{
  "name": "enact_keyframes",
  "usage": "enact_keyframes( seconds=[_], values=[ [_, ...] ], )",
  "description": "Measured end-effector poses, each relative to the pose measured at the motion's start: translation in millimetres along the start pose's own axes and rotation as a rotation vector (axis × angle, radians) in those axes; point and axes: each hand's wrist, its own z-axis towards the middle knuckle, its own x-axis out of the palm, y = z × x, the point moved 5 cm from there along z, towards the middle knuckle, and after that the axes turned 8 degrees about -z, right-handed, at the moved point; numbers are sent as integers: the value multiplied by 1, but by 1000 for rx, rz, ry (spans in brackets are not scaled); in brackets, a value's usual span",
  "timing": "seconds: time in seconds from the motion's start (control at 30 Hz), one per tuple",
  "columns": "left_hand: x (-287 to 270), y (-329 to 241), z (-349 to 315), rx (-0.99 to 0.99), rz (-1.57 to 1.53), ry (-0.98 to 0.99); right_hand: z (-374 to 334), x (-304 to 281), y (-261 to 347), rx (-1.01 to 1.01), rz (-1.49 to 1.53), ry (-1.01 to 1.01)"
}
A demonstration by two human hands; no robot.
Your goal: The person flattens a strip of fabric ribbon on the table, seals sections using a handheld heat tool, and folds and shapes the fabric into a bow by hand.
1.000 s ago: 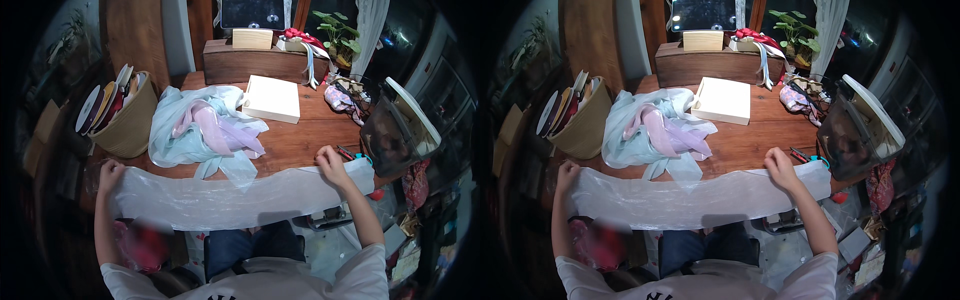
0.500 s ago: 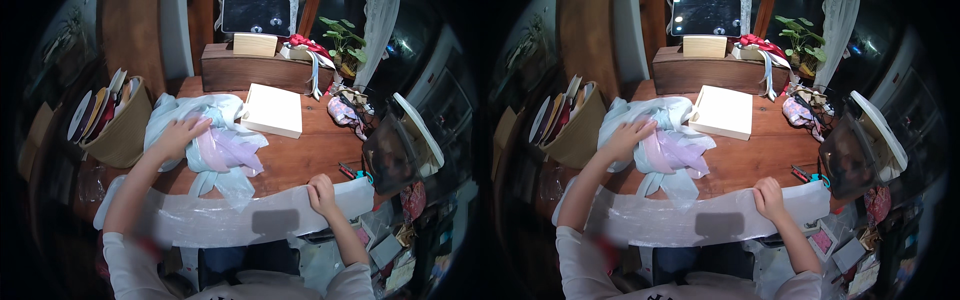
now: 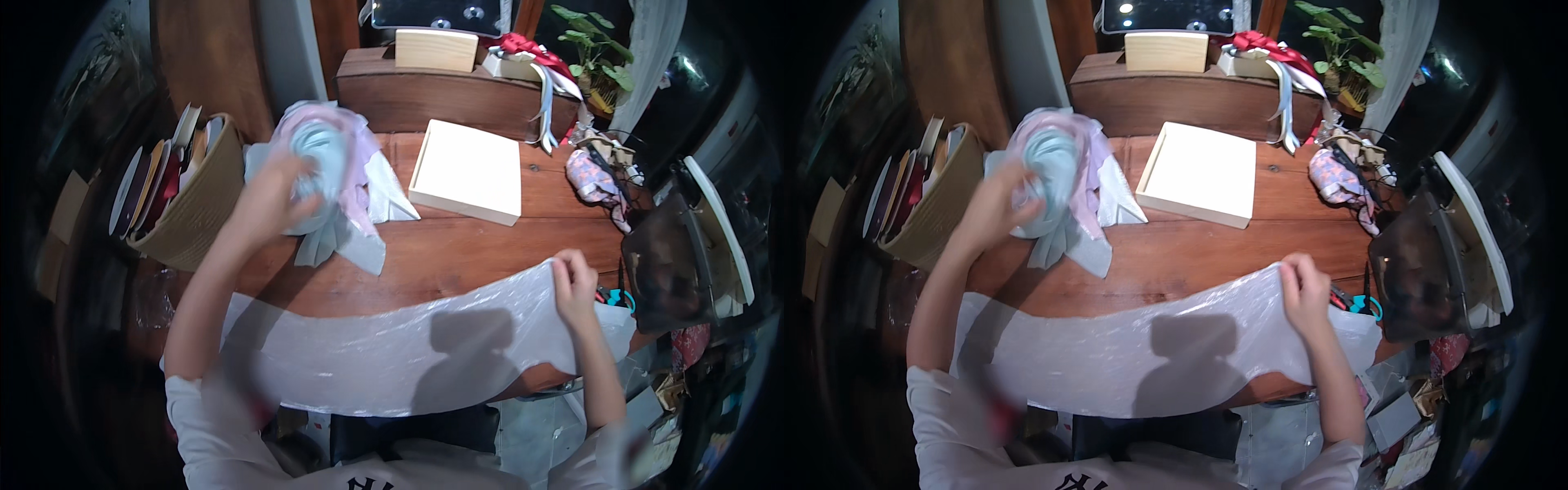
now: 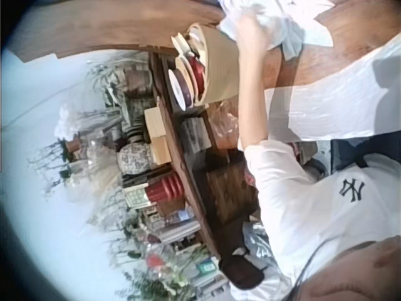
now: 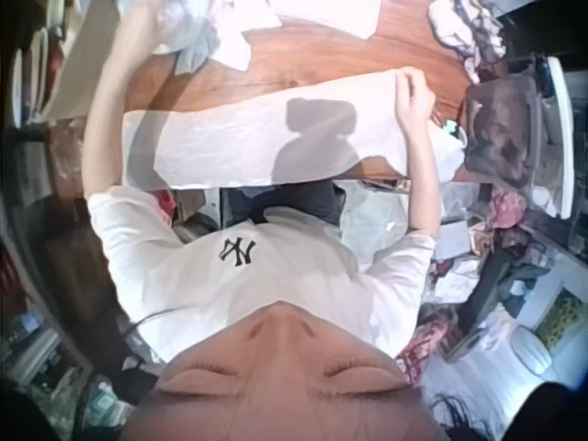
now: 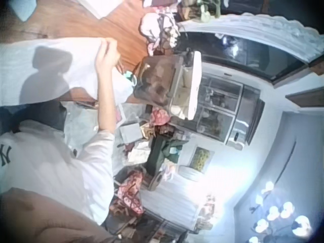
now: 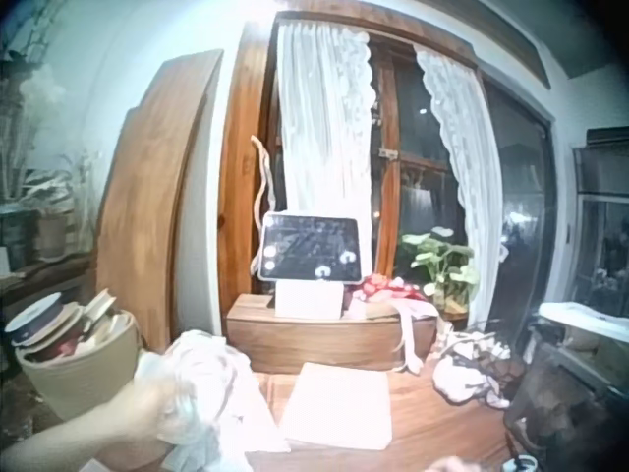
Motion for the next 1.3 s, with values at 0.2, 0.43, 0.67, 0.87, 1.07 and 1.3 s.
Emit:
enact_keyframes(
  seconds=[0.2, 0.43, 0.67, 0.87, 1.07, 1.3],
  values=[
    [24, 3, -129, -216, -30, 332, 37, 11, -24, -33, -191, -11],
    [7, 66, -158, -339, -292, 73, 74, 41, -40, -46, -247, 115],
    [6, 26, -139, -283, 78, 16, 142, -58, -198, 296, -362, -527],
    [29, -28, -170, -207, -114, 93, 172, -92, -291, 671, -466, -543],
    [48, -29, -201, -300, -154, 181, 181, -92, -306, 489, -562, -334],
    [51, -30, -202, -330, -137, 188, 169, -51, -197, 29, -59, -583]
  ],
)
